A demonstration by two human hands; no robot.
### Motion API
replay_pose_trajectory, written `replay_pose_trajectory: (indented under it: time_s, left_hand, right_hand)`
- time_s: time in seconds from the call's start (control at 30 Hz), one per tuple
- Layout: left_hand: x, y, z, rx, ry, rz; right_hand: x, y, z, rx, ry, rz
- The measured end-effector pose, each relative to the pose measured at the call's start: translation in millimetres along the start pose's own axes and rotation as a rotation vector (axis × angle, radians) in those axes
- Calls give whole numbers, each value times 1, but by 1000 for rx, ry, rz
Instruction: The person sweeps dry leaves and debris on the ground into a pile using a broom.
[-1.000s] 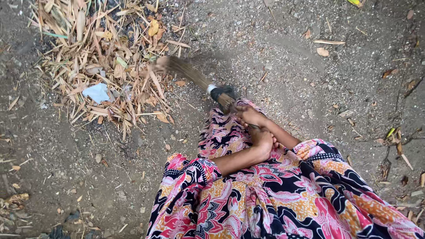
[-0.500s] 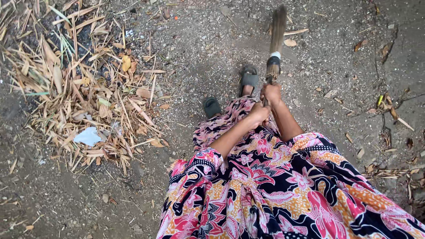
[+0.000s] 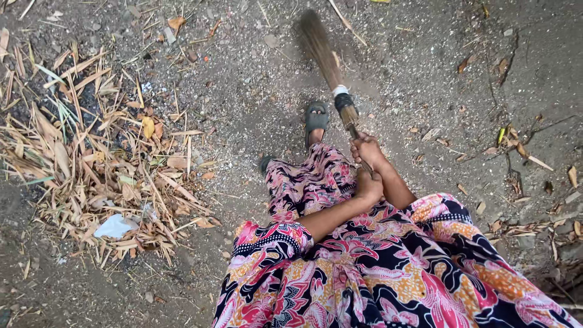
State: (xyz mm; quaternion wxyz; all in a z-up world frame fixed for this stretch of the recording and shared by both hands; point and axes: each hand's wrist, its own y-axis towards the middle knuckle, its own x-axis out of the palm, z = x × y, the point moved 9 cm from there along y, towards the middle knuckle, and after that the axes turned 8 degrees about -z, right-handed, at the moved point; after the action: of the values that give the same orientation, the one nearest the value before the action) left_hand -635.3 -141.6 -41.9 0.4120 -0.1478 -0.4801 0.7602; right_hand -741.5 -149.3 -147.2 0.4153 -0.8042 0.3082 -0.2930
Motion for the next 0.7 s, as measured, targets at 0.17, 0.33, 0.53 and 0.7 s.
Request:
replay_pose_trajectory:
  time_s: [0.17, 0.33, 0.53, 0.7]
  left_hand:
    - [20, 33, 51, 329, 22, 25]
    - [44, 112, 74, -20, -179, -274]
    - [57, 204, 119, -85, -148, -299]
    - [31, 179, 94, 10, -362, -1]
  right_hand:
    - [-11, -3, -71, -91, 8, 76]
    - [-81, 76, -96, -128, 482, -74]
    - [-86, 142, -143, -20, 915, -280]
    - [-55, 141, -134, -57, -178, -58]
